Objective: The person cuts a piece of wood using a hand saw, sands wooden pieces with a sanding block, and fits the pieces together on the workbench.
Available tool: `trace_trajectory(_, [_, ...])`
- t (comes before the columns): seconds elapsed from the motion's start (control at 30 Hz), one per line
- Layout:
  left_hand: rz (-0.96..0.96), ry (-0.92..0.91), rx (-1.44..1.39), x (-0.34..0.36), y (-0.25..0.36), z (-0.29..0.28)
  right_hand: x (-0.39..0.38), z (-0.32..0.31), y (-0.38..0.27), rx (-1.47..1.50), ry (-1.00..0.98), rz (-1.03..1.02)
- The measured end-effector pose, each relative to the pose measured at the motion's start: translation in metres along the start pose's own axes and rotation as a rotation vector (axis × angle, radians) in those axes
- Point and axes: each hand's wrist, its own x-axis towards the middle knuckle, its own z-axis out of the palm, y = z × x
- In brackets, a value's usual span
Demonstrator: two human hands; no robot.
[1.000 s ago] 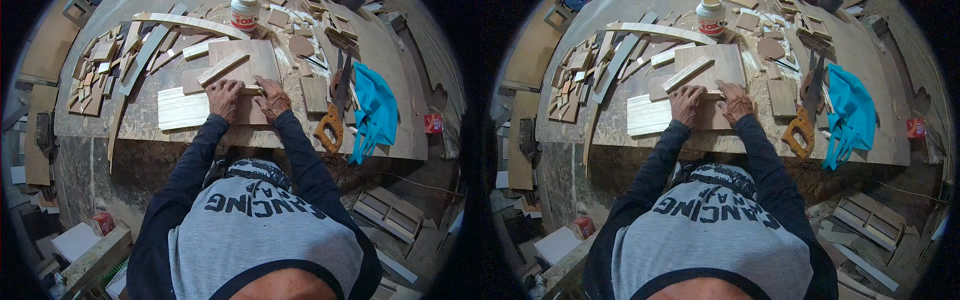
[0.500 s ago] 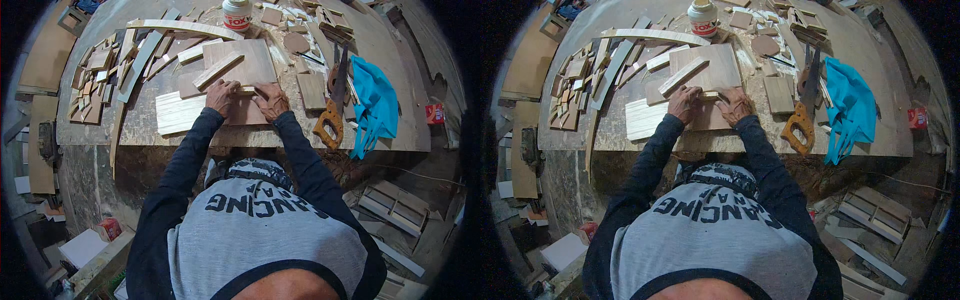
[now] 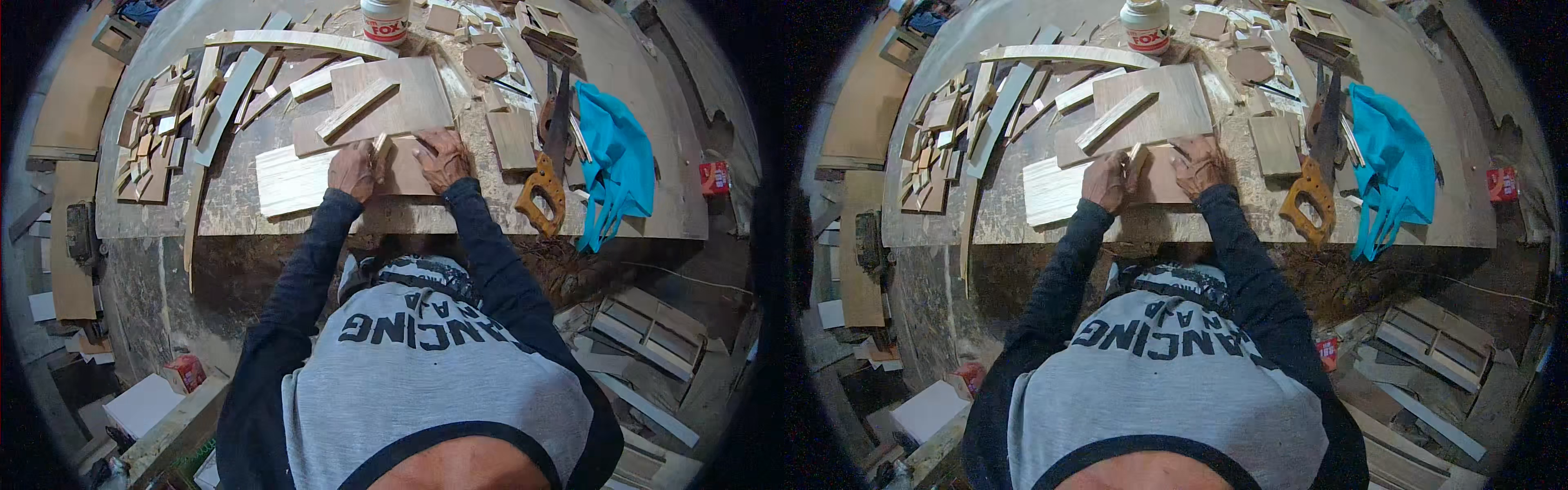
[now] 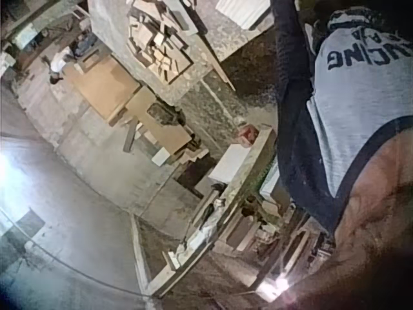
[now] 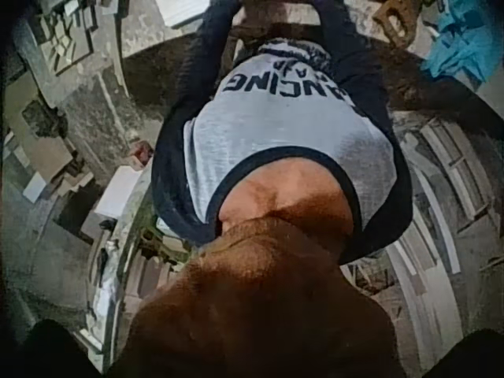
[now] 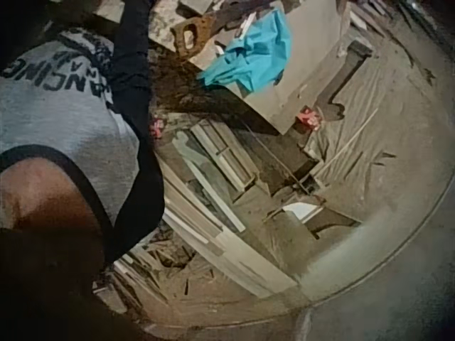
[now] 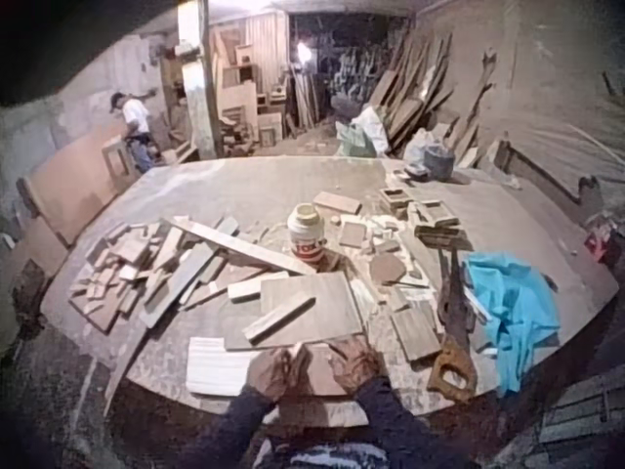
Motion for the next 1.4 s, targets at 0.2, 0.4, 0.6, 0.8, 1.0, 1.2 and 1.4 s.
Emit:
trace_trajectory(0.2, [-0.331, -0.124, -0.036, -0.005, 0.024, -0.008, 0.000, -0.011, -0.011, -0.072, -0.089, 0.015])
trace_trajectory(0.4, [-0.277, -0.016, -0.003, -0.007, 0.025, 0.005, -0.015, -0.020, -0.010, -0.284, -0.237, -0.277])
trace_trajectory(0.6, [-0.292, -0.004, -0.005, -0.002, 0.025, 0.013, -0.018, -0.014, -0.008, -0.318, -0.221, -0.290])
trace_trajectory(0.8, [-0.271, -0.004, 0.012, -0.003, 0.024, 0.012, -0.019, -0.015, -0.001, -0.267, -0.194, -0.305])
trace_trajectory(1.0, [-0.229, 0.227, 0.033, 0.012, 0.016, 0.001, -0.031, -0.046, -0.026, -0.202, -0.063, -0.217])
trace_trajectory(1.2, [-0.258, 0.040, 0.096, 0.067, -0.007, 0.013, -0.026, -0.051, -0.027, -0.273, 0.146, -0.011])
trace_trajectory(1.4, [-0.326, 0.188, 0.333, 0.088, -0.025, 0.005, -0.024, -0.044, -0.014, -0.250, 0.177, 0.042])
